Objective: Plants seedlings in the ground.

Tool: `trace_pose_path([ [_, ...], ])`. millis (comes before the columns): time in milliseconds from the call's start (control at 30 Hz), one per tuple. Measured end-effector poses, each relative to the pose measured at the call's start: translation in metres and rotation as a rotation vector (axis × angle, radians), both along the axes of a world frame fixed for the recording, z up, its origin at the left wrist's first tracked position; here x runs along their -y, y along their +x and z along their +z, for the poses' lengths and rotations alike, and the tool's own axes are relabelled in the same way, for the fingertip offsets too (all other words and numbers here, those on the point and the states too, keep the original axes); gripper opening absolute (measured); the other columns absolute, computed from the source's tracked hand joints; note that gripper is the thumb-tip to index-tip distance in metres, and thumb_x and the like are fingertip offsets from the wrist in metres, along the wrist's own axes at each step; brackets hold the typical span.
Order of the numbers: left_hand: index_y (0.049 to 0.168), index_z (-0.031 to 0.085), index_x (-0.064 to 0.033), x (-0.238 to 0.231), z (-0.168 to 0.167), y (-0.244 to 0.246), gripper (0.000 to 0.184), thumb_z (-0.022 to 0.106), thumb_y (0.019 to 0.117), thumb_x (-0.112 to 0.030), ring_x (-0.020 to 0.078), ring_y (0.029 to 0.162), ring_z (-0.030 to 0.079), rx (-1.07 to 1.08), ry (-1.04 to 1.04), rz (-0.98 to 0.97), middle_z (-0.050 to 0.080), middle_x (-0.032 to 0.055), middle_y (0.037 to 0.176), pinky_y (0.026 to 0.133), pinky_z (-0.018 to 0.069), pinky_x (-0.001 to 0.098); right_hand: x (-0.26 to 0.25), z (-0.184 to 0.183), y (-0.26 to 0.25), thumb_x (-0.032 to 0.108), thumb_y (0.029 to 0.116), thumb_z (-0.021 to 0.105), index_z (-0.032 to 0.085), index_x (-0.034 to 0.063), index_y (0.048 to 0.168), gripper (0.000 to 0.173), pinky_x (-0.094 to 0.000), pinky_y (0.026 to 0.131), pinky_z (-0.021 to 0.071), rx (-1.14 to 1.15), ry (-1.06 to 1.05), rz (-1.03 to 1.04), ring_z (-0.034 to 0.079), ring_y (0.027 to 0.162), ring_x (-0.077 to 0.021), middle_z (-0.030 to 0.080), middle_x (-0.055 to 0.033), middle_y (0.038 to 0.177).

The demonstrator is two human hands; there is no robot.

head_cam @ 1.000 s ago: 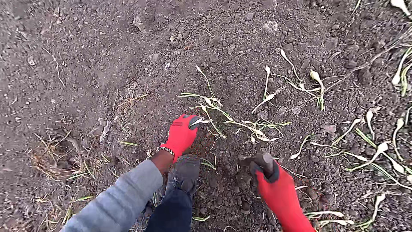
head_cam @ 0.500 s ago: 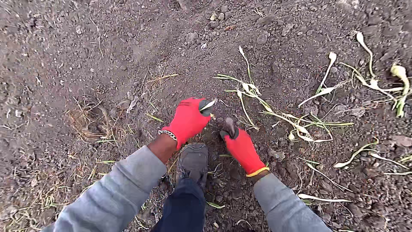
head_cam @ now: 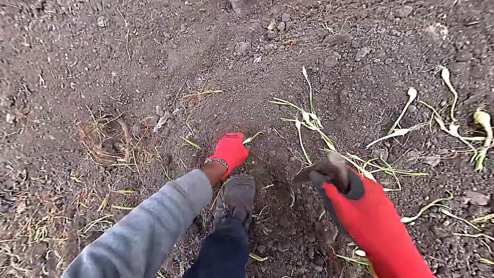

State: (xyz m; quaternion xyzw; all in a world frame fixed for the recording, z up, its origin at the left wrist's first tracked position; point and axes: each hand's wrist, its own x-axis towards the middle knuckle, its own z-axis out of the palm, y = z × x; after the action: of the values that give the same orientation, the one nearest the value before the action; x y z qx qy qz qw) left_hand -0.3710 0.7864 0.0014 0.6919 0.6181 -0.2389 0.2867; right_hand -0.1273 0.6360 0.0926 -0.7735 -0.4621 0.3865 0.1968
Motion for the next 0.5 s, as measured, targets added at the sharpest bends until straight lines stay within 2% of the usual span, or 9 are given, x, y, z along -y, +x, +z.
trace_pose_path([
  [67,0.103,0.074,-0.0101,0.006,0.013,0.0,0.024,0.067,0.0972,-0.033,0.0321,0.101,0.07,0.183,0.046,0.071,0.073,0.0139,0.1,0.089,0.0546,0.0589,-0.035,0.057,0.008,0.036,0.0974,0.063,0.065,0.0132,0.108,0.025,-0.0314,0.047,0.052,-0.189,0.199,-0.094,0.059,0.055,-0.0084,0.062,0.0039,0.071],
  [133,0.099,0.074,-0.0108,0.001,0.036,-0.01,0.02,0.068,0.0981,-0.03,0.0258,0.09,0.07,0.382,0.107,0.182,0.073,0.0093,0.091,0.083,0.0559,0.0549,-0.067,0.075,0.001,0.026,0.1004,0.062,0.058,0.0104,0.11,0.019,-0.0284,0.04,0.0465,-0.367,0.335,-0.2,0.052,0.046,-0.0102,0.056,0.0009,0.066],
  [200,0.104,0.075,-0.0102,-0.001,0.055,-0.026,0.019,0.068,0.0991,-0.027,0.0209,0.083,0.07,0.478,0.129,0.295,0.073,0.007,0.09,0.079,0.0575,0.0503,-0.086,0.058,-0.023,0.034,0.1026,0.063,0.059,0.013,0.113,0.024,-0.0326,0.037,0.0474,-0.281,0.342,-0.159,0.053,0.045,-0.0126,0.056,0.0003,0.067],
  [267,0.104,0.075,-0.0108,-0.009,0.057,-0.032,0.02,0.068,0.0987,-0.029,0.0216,0.084,0.07,0.44,0.234,0.252,0.073,0.0072,0.091,0.079,0.0577,0.051,-0.083,0.01,-0.048,0.042,0.1024,0.06,0.063,0.0141,0.112,0.03,-0.0408,0.042,0.0473,-0.158,0.215,-0.041,0.057,0.051,-0.0175,0.06,-0.0027,0.069],
  [300,0.106,0.075,-0.0116,-0.008,0.05,-0.03,0.022,0.069,0.0976,-0.031,0.0241,0.091,0.071,0.392,0.269,0.161,0.074,0.0085,0.096,0.084,0.0573,0.0531,-0.07,-0.012,-0.055,0.042,0.1011,0.061,0.065,0.0139,0.114,0.031,-0.0445,0.047,0.0501,-0.142,0.139,-0.029,0.06,0.056,-0.0189,0.063,-0.0037,0.073],
  [367,0.119,0.074,-0.0165,-0.003,0.028,-0.016,0.032,0.069,0.0961,-0.038,0.0306,0.105,0.07,0.256,0.222,-0.031,0.071,0.0117,0.114,0.089,0.0572,0.0568,-0.043,-0.035,-0.056,0.042,0.0967,0.064,0.069,0.0142,0.114,0.033,-0.0395,0.051,0.0549,-0.179,0.117,-0.117,0.062,0.059,-0.0122,0.066,0.001,0.076],
  [433,0.128,0.069,-0.0208,0.026,0.006,0.002,0.035,0.068,0.0963,-0.036,0.0352,0.102,0.07,0.178,0.045,-0.176,0.065,0.0156,0.126,0.079,0.0591,0.0576,-0.016,-0.011,-0.044,0.037,0.0963,0.067,0.066,0.0119,0.112,0.029,-0.0346,0.044,0.0525,-0.301,0.135,-0.265,0.058,0.05,-0.011,0.062,0.0023,0.069],
  [467,0.129,0.069,-0.0214,0.037,0.0,0.01,0.033,0.068,0.097,-0.032,0.0362,0.098,0.07,0.172,-0.026,-0.216,0.062,0.0173,0.13,0.076,0.0599,0.0574,-0.019,0.007,-0.033,0.031,0.0968,0.065,0.063,0.012,0.107,0.022,-0.0316,0.04,0.0497,-0.377,0.2,-0.312,0.053,0.045,-0.01,0.056,0.0041,0.062],
  [500,0.126,0.07,-0.0207,0.035,-0.002,0.014,0.029,0.067,0.0978,-0.027,0.0361,0.098,0.07,0.191,-0.038,-0.238,0.061,0.0176,0.132,0.076,0.0601,0.0567,-0.031,0.02,-0.019,0.024,0.0974,0.06,0.057,0.0141,0.097,0.01,-0.0267,0.039,0.0464,-0.476,0.301,-0.311,0.047,0.042,-0.0066,0.047,0.0077,0.057],
])
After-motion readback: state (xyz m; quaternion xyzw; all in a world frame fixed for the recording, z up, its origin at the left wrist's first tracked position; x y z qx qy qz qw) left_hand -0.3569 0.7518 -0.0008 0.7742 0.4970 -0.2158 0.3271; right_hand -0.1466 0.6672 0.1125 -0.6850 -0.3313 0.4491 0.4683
